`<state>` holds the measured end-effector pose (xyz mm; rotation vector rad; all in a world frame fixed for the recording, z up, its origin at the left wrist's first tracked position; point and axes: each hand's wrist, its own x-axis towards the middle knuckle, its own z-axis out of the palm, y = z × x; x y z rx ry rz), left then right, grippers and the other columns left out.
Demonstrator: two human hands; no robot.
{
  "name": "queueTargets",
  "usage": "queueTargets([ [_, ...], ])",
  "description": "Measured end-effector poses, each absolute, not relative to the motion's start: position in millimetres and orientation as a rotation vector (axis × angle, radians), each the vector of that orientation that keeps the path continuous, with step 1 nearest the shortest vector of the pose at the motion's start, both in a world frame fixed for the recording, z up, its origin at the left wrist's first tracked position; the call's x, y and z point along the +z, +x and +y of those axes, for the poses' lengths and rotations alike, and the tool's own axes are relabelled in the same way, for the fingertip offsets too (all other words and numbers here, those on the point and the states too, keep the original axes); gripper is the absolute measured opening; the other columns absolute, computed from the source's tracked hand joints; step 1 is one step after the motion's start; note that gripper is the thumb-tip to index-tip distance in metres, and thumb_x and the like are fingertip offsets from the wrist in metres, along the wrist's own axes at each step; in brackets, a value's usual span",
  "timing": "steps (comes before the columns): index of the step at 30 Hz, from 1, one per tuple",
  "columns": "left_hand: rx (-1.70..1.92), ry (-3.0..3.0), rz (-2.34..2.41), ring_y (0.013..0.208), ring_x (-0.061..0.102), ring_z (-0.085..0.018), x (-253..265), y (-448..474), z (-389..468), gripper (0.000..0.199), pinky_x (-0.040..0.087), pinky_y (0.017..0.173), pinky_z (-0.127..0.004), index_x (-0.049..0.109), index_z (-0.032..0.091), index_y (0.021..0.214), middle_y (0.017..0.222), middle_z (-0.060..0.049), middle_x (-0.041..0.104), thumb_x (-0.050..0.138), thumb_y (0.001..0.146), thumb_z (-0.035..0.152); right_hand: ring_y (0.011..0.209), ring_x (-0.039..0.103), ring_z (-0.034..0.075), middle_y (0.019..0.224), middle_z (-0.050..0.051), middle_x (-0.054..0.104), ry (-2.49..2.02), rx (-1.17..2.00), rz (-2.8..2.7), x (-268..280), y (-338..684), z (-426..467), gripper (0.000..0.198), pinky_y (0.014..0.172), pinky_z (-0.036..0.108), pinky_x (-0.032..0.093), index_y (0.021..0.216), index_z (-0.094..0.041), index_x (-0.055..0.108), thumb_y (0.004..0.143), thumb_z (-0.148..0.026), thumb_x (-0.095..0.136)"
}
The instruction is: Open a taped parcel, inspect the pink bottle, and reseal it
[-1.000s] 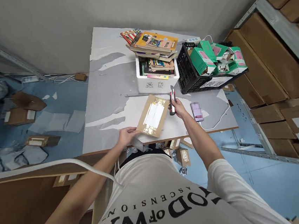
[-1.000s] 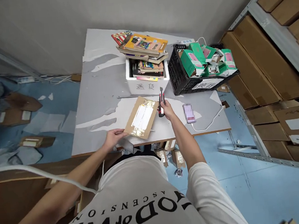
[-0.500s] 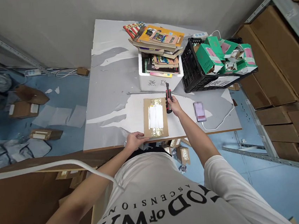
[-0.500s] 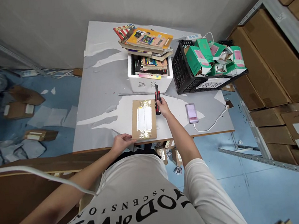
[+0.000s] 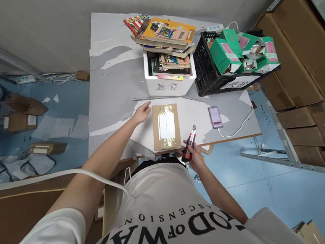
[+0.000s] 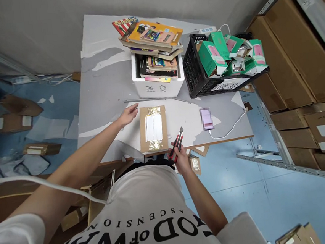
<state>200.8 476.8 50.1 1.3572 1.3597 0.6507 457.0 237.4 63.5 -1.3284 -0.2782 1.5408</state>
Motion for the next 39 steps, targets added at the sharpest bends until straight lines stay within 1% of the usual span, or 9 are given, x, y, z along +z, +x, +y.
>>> queueTargets([
  [4, 0.539, 1.153, 1.29, 0.121, 0.053, -0.024, 43.9, 206.2, 495.7, 0.052, 0.043, 0.099, -0.041, 0.065, 0.021, 0.118, 0.132, -0.01, 0.059, 0.069, 0.072, 0.047, 0.097, 0.066, 0.021, 0.129, 0.001, 0.059, -1.288, 1.563, -0.109, 57.2, 440.0, 221.0, 0.039, 0.072, 0.042, 0.06, 0.112, -0.032, 0.055, 0.077, -0.041, 0.07],
  [9, 0.55, 1.063, 1.268, 0.102, 0.061, -0.019, 44.6, 209.4, 492.4, 0.045, 0.044, 0.094, -0.037, 0.072, 0.02, 0.098, 0.099, -0.007, 0.071, 0.075, 0.064, 0.05, 0.098, 0.068, 0.021, 0.119, 0.003, 0.065, -1.281, 1.494, -0.052, 51.2, 434.1, 222.4, 0.039, 0.086, 0.043, 0.057, 0.106, -0.028, 0.056, 0.073, -0.041, 0.073],
  [14, 0.654, 1.041, 1.248, 0.09, 0.062, -0.018, 50.1, 203.5, 484.9, 0.053, 0.047, 0.09, -0.035, 0.074, 0.016, 0.092, 0.09, -0.006, 0.071, 0.08, 0.055, 0.054, 0.091, 0.07, 0.021, 0.108, 0.003, 0.07, -1.297, 1.462, -0.075, 51.0, 448.3, 234.8, 0.041, 0.089, 0.043, 0.056, 0.106, -0.026, 0.057, 0.071, -0.039, 0.076],
  [19, 0.834, 1.015, 1.292, 0.091, 0.064, -0.02, 60.3, 168.7, 447.6, 0.065, 0.051, 0.089, -0.036, 0.074, 0.016, 0.096, 0.094, -0.007, 0.072, 0.081, 0.05, 0.061, 0.083, 0.07, 0.018, 0.104, 0.004, 0.071, -1.32, 1.455, -0.242, 67.4, 492.7, 296.5, 0.031, 0.087, 0.04, 0.057, 0.101, -0.022, 0.057, 0.075, -0.029, 0.073],
  [24, 0.95, 0.926, 1.415, 0.089, 0.066, -0.021, 53.6, 149.2, 378.8, 0.068, 0.053, 0.091, -0.041, 0.073, 0.013, 0.1, 0.096, -0.008, 0.073, 0.081, 0.052, 0.06, 0.068, 0.066, 0.013, 0.088, 0.001, 0.07, -1.322, 1.554, -0.513, 79.2, 514.1, 384.9, 0.016, 0.075, 0.035, 0.059, 0.094, -0.021, 0.055, 0.081, -0.021, 0.064],
  [29, 0.976, 0.819, 1.499, 0.091, 0.068, -0.025, 39.7, 153.9, 329.0, 0.072, 0.054, 0.089, -0.044, 0.071, 0.011, 0.1, 0.096, -0.012, 0.074, 0.08, 0.05, 0.062, 0.061, 0.06, 0.009, 0.083, -0.001, 0.066, -1.363, 1.626, -0.729, 67.2, 496.0, 430.3, 0.016, 0.062, 0.026, 0.056, 0.092, -0.021, 0.053, 0.08, -0.024, 0.063],
  [33, 0.928, 0.936, 1.577, 0.096, 0.068, -0.029, 37.7, 153.0, 321.8, 0.065, 0.053, 0.091, -0.044, 0.07, 0.009, 0.098, 0.098, -0.016, 0.073, 0.076, 0.058, 0.059, 0.067, 0.061, 0.01, 0.093, 0.001, 0.066, -1.375, 1.567, -0.818, 54.9, 487.7, 431.0, 0.025, 0.066, 0.027, 0.055, 0.094, -0.022, 0.05, 0.079, -0.035, 0.064],
  [36, 0.811, 1.205, 1.712, 0.109, 0.063, -0.031, 43.2, 150.0, 329.4, 0.06, 0.048, 0.099, -0.046, 0.063, 0.01, 0.115, 0.115, -0.018, 0.067, 0.069, 0.068, 0.047, 0.076, 0.064, 0.012, 0.109, 0.004, 0.063, -1.381, 1.466, -0.879, 51.8, 498.3, 410.3, 0.035, 0.071, 0.03, 0.055, 0.104, -0.024, 0.048, 0.079, -0.043, 0.063],
  [39, 0.703, 1.579, 1.805, 0.133, 0.044, -0.033, 56.2, 153.0, 343.7, 0.081, 0.038, 0.108, -0.049, 0.038, 0.013, 0.143, 0.145, -0.02, 0.044, 0.066, 0.071, 0.039, 0.073, 0.064, 0.013, 0.112, 0.007, 0.06, -1.49, 1.375, -1.023, 53.9, 516.8, 374.0, 0.047, 0.067, 0.031, 0.055, 0.116, -0.023, 0.049, 0.079, -0.05, 0.059],
])
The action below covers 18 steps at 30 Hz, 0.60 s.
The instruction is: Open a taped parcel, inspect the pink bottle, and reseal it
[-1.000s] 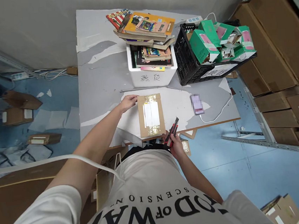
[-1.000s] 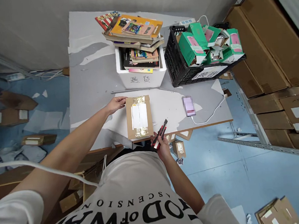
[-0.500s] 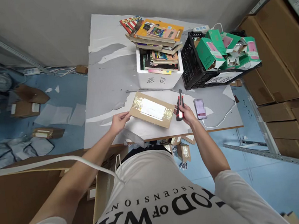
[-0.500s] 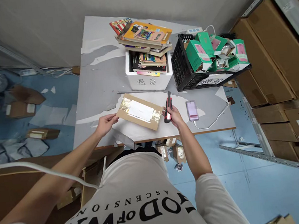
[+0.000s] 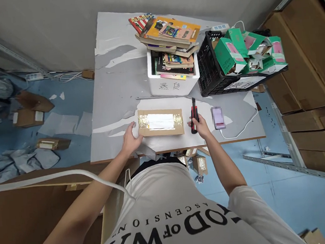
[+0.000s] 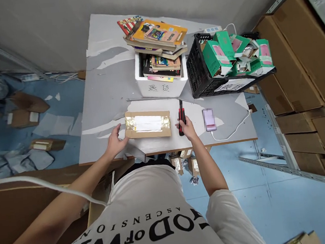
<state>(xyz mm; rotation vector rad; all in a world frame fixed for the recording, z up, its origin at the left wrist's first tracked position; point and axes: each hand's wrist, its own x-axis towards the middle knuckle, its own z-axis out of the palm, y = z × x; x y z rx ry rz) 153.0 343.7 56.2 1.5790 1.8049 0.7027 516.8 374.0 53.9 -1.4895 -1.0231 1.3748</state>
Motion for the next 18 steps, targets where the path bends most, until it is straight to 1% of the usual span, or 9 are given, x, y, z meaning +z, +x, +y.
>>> queueTargets([
  [2, 0.598, 1.853, 1.757, 0.143, 0.023, -0.036, 67.0, 160.5, 356.2, 0.094, 0.028, 0.113, -0.053, 0.024, 0.014, 0.15, 0.156, -0.019, 0.022, 0.066, 0.07, 0.042, 0.066, 0.061, 0.012, 0.108, 0.008, 0.061, -1.567, 1.389, -1.126, 57.0, 526.7, 348.8, 0.06, 0.06, 0.03, 0.055, 0.131, -0.022, 0.043, 0.081, -0.051, 0.057],
  [4, 0.43, 2.102, 1.652, 0.145, 0.008, -0.04, 76.0, 171.5, 369.6, 0.105, 0.017, 0.113, -0.06, 0.019, 0.015, 0.151, 0.159, -0.019, 0.008, 0.069, 0.067, 0.052, 0.061, 0.058, 0.01, 0.107, 0.007, 0.061, -1.612, 1.436, -1.195, 60.5, 531.4, 329.5, 0.072, 0.054, 0.028, 0.054, 0.146, -0.025, 0.029, 0.083, -0.05, 0.054],
  [6, 0.244, 2.286, 1.549, 0.144, 0.002, -0.045, 81.0, 183.4, 382.0, 0.116, 0.007, 0.111, -0.066, 0.018, 0.015, 0.151, 0.159, -0.021, 0.004, 0.071, 0.06, 0.064, 0.059, 0.057, 0.009, 0.108, 0.007, 0.062, -1.635, 1.469, -1.243, 63.4, 531.0, 318.8, 0.076, 0.05, 0.026, 0.053, 0.151, -0.029, 0.02, 0.085, -0.047, 0.051],
  [8, 0.103, 2.39, 1.488, 0.144, 0.0, -0.047, 81.6, 193.0, 391.2, 0.125, 0.001, 0.11, -0.068, 0.018, 0.014, 0.152, 0.158, -0.022, 0.003, 0.071, 0.054, 0.071, 0.058, 0.056, 0.009, 0.108, 0.006, 0.062, -1.641, 1.489, -1.281, 65.0, 527.6, 315.6, 0.073, 0.048, 0.024, 0.052, 0.151, -0.03, 0.02, 0.086, -0.045, 0.049],
  [10, 0.014, 2.429, 1.475, 0.144, -0.001, -0.046, 80.0, 198.6, 396.2, 0.13, 0.0, 0.109, -0.067, 0.016, 0.013, 0.152, 0.158, -0.023, 0.003, 0.069, 0.052, 0.076, 0.057, 0.055, 0.008, 0.107, 0.006, 0.063, -1.636, 1.501, -1.3, 65.6, 524.3, 316.6, 0.071, 0.046, 0.023, 0.051, 0.151, -0.03, 0.021, 0.087, -0.042, 0.048],
  [13, -0.059, 2.438, 1.476, 0.144, 0.001, -0.045, 78.7, 200.8, 397.3, 0.131, 0.002, 0.11, -0.065, 0.015, 0.014, 0.152, 0.158, -0.022, 0.004, 0.066, 0.051, 0.08, 0.056, 0.054, 0.007, 0.106, 0.006, 0.062, -1.636, 1.512, -1.304, 67.4, 523.2, 319.7, 0.07, 0.045, 0.022, 0.05, 0.151, -0.031, 0.021, 0.087, -0.04, 0.048],
  [16, -0.089, 2.418, 1.491, 0.145, 0.002, -0.044, 80.0, 200.8, 395.3, 0.129, 0.01, 0.111, -0.063, 0.017, 0.015, 0.152, 0.159, -0.021, 0.006, 0.065, 0.052, 0.08, 0.054, 0.053, 0.006, 0.103, 0.004, 0.062, -1.655, 1.534, -1.343, 73.7, 527.2, 323.8, 0.068, 0.043, 0.021, 0.05, 0.15, -0.032, 0.024, 0.087, -0.035, 0.048],
  [18, -0.074, 2.401, 1.503, 0.145, 0.002, -0.043, 80.6, 201.2, 394.3, 0.127, 0.016, 0.111, -0.06, 0.019, 0.014, 0.152, 0.159, -0.02, 0.007, 0.066, 0.053, 0.079, 0.051, 0.053, 0.006, 0.095, 0.002, 0.063, -1.694, 1.531, -1.407, 80.5, 531.1, 328.1, 0.066, 0.042, 0.02, 0.049, 0.149, -0.033, 0.028, 0.087, -0.031, 0.049],
])
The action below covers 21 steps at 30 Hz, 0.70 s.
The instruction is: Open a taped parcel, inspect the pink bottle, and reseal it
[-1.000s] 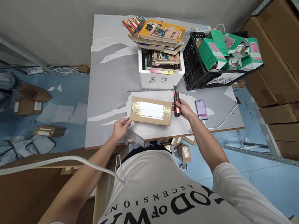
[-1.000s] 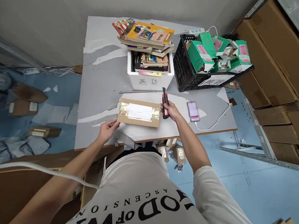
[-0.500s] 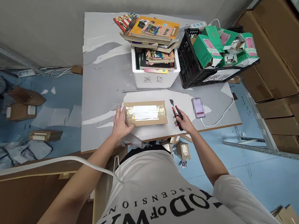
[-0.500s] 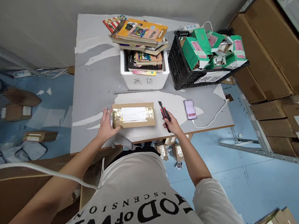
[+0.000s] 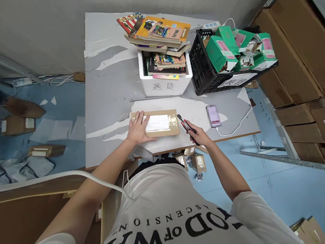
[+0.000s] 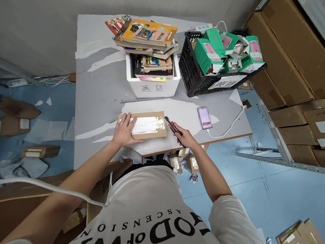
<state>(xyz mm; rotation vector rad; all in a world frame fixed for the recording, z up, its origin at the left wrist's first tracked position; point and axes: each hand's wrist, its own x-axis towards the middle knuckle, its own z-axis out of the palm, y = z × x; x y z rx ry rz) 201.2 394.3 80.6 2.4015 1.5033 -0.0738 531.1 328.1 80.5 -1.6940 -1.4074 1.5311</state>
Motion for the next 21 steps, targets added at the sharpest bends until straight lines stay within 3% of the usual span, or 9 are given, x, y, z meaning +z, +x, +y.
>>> queueTargets([
  [6, 0.061, 2.373, 1.501, 0.145, 0.005, -0.042, 74.5, 201.4, 393.8, 0.123, 0.025, 0.109, -0.056, 0.023, 0.013, 0.15, 0.158, -0.022, 0.009, 0.071, 0.054, 0.074, 0.043, 0.05, 0.005, 0.07, -0.004, 0.061, -1.709, 1.508, -1.679, 101.3, 543.4, 341.6, 0.063, 0.042, 0.018, 0.046, 0.146, -0.034, 0.036, 0.085, -0.023, 0.051],
  [21, 0.198, 2.32, 1.471, 0.144, 0.008, -0.044, 67.0, 199.7, 394.5, 0.124, 0.025, 0.109, -0.057, 0.026, 0.014, 0.149, 0.158, -0.022, 0.01, 0.076, 0.05, 0.07, 0.036, 0.041, 0.008, 0.05, -0.008, 0.05, -1.614, 1.804, -1.583, 111.5, 567.1, 307.0, 0.061, 0.037, 0.022, 0.039, 0.141, -0.026, 0.046, 0.081, -0.031, 0.058],
])
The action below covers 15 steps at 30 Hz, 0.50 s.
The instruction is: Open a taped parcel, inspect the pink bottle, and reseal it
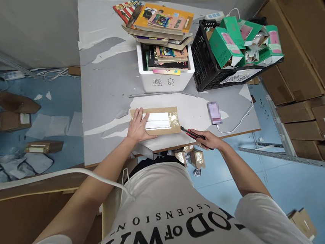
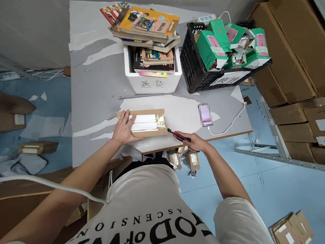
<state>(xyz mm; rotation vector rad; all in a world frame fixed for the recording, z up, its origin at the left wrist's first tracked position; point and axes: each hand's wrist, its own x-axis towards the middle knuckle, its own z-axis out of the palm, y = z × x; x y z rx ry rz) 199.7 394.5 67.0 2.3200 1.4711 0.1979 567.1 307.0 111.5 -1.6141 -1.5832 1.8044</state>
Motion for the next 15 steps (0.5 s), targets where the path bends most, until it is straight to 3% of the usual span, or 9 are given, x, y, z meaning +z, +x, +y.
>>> queueTargets([
  [4, 0.152, 2.333, 1.458, 0.144, 0.006, -0.044, 68.6, 199.1, 394.2, 0.127, 0.022, 0.11, -0.058, 0.023, 0.014, 0.15, 0.158, -0.023, 0.009, 0.075, 0.05, 0.072, 0.043, 0.048, 0.011, 0.063, -0.003, 0.06, -1.747, 1.605, -1.542, 99.8, 586.1, 285.4, 0.062, 0.043, 0.026, 0.045, 0.143, -0.027, 0.042, 0.084, -0.035, 0.055],
  [7, 0.081, 2.342, 1.484, 0.144, 0.003, -0.046, 70.9, 199.2, 393.9, 0.126, 0.013, 0.109, -0.064, 0.02, 0.016, 0.152, 0.158, -0.022, 0.007, 0.069, 0.053, 0.077, 0.06, 0.06, 0.018, 0.085, 0.005, 0.067, -2.043, 1.219, -1.49, 74.3, 593.6, 276.7, 0.066, 0.059, 0.035, 0.053, 0.15, -0.024, 0.028, 0.087, -0.037, 0.048],
  [10, 0.087, 2.365, 1.525, 0.144, 0.003, -0.044, 72.9, 199.5, 392.6, 0.103, 0.0, 0.108, -0.069, 0.023, 0.019, 0.151, 0.159, -0.019, 0.009, 0.056, 0.07, 0.074, 0.09, 0.062, 0.026, 0.111, 0.016, 0.062, -2.333, 0.873, -1.515, 35.7, 579.4, 280.1, 0.057, 0.082, 0.042, 0.051, 0.147, -0.019, 0.034, 0.091, -0.034, 0.036],
  [12, 0.155, 2.405, 1.536, 0.145, 0.005, -0.042, 73.6, 200.4, 389.1, 0.086, -0.006, 0.108, -0.069, 0.03, 0.02, 0.149, 0.158, -0.018, 0.014, 0.051, 0.08, 0.067, 0.101, 0.058, 0.029, 0.118, 0.019, 0.055, -2.452, 0.785, -1.536, 9.4, 562.3, 286.5, 0.055, 0.088, 0.044, 0.047, 0.146, -0.018, 0.036, 0.092, -0.029, 0.031],
  [15, 0.285, 2.478, 1.466, 0.144, 0.019, -0.036, 72.4, 203.8, 376.5, 0.062, -0.002, 0.111, -0.065, 0.043, 0.022, 0.141, 0.154, -0.015, 0.031, 0.049, 0.088, 0.053, 0.109, 0.052, 0.032, 0.12, 0.019, 0.049, -2.532, 0.662, -1.587, -22.3, 541.0, 292.9, 0.056, 0.091, 0.048, 0.043, 0.147, -0.019, 0.034, 0.091, -0.026, 0.032],
])
